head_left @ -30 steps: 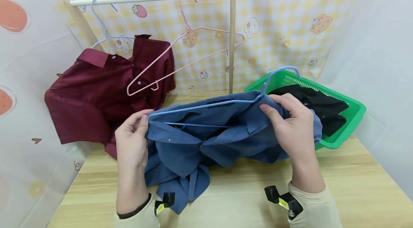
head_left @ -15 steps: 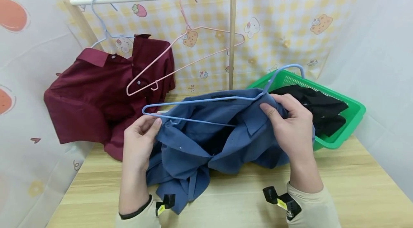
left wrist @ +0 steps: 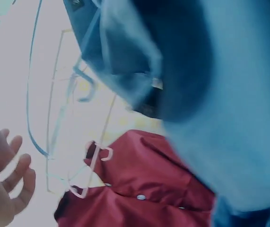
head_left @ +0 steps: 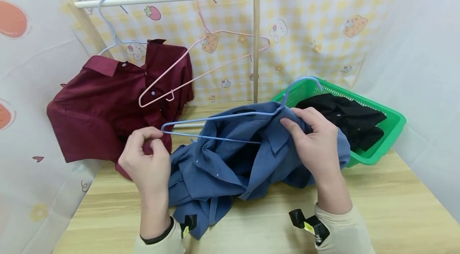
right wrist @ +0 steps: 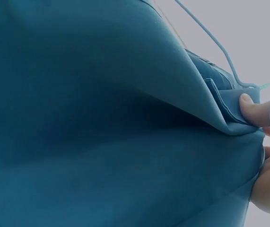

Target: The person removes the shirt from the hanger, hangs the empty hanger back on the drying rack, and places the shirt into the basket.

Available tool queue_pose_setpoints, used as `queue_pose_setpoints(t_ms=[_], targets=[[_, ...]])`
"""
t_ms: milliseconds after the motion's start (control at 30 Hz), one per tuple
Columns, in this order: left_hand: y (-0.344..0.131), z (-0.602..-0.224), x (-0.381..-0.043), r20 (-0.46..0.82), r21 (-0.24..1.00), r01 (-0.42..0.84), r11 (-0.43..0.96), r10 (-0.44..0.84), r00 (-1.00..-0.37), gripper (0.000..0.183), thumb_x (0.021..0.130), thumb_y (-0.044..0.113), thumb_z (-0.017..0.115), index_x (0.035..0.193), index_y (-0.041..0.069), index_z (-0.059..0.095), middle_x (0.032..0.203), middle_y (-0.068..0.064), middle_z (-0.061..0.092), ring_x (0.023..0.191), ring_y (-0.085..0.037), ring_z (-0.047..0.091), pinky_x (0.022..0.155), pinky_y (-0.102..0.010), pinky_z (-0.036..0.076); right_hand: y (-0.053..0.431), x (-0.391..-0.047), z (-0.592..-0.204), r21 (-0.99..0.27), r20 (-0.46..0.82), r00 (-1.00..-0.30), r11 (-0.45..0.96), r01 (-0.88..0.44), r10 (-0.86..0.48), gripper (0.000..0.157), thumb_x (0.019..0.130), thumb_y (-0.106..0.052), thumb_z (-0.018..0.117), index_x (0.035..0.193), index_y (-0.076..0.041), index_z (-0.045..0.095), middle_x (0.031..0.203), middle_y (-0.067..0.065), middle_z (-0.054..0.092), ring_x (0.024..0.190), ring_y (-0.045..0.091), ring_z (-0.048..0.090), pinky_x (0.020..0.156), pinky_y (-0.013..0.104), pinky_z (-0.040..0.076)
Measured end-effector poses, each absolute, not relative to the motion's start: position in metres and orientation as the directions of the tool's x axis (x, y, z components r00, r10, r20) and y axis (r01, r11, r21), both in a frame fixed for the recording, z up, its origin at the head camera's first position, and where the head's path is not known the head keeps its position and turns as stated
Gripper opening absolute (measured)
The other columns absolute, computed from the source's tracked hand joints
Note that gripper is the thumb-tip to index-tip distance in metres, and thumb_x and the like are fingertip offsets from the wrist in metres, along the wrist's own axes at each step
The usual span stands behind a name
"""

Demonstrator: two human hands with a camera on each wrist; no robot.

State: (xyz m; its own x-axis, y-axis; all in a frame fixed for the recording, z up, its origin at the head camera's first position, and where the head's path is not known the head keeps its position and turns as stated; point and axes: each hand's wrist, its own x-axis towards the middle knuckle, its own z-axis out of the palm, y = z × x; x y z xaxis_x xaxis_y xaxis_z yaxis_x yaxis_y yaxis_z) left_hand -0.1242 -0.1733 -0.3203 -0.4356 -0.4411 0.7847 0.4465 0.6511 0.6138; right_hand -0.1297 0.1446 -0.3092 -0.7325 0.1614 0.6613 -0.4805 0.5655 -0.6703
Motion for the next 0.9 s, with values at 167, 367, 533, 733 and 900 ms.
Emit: queue_pose_setpoints(t_ms=[167,367,533,733,900], targets=[[-0.168,-0.316,-0.125,0.922,0.284,0.623,0.729,-0.029,-0.386,0.017,0.1,0.012,0.067,0.102,0.001,0.079,0.105,-0.016,0.078,0.1,-0.036,0.068,0.09,-0.042,0.05,0.14,-0.131,-0.312,-0.622,0.671,-0.74,0.577,-0.53,0.043,0.018,0.09,-0.009,0.085,0.107,-0.008,0.082,0.091,0.003,0.073,0.081,0.001,0.058,0.072,0.013,0.044],[-0.165,-0.322,-0.121,0.853,0.14,0.646,0.75,0.24,-0.464,0.043,0.108,0.045,0.06,0.096,0.009,0.081,0.076,-0.002,0.074,0.062,-0.015,0.061,0.057,-0.033,0.047,0.137,-0.129,-0.312,-0.573,0.696,-0.716,0.571,-0.588,-0.04,0.019,0.087,-0.006,0.087,0.105,-0.007,0.081,0.09,0.002,0.073,0.084,0.004,0.061,0.074,0.013,0.046],[-0.168,-0.323,-0.121,0.866,0.14,0.662,0.736,0.233,-0.442,0.046,0.108,0.046,0.059,0.085,0.012,0.079,0.061,0.002,0.062,0.046,-0.007,0.042,0.044,-0.02,0.024,0.136,-0.129,-0.31,-0.549,0.717,-0.694,0.562,-0.619,-0.064,0.02,0.086,-0.004,0.087,0.105,-0.006,0.08,0.09,0.002,0.072,0.083,0.006,0.06,0.074,0.013,0.045],[-0.172,-0.324,-0.12,0.853,0.181,0.684,0.706,0.234,-0.467,0.046,0.107,0.047,0.06,0.084,0.012,0.079,0.06,0.004,0.058,0.047,-0.004,0.037,0.046,-0.019,0.022,0.135,-0.128,-0.31,-0.549,0.717,-0.693,0.555,-0.624,-0.069,0.021,0.086,-0.004,0.086,0.107,-0.006,0.081,0.091,0.003,0.073,0.084,0.007,0.062,0.075,0.012,0.046],[-0.18,-0.322,-0.116,0.81,0.26,0.72,0.643,0.26,-0.525,0.025,0.103,0.03,0.072,0.091,0.009,0.08,0.07,0.001,0.069,0.054,-0.005,0.046,0.051,-0.016,0.034,0.138,-0.128,-0.311,-0.544,0.727,-0.683,0.556,-0.629,-0.062,0.023,0.084,-0.003,0.087,0.106,-0.007,0.082,0.094,0.003,0.075,0.086,0.008,0.064,0.076,0.01,0.046]])
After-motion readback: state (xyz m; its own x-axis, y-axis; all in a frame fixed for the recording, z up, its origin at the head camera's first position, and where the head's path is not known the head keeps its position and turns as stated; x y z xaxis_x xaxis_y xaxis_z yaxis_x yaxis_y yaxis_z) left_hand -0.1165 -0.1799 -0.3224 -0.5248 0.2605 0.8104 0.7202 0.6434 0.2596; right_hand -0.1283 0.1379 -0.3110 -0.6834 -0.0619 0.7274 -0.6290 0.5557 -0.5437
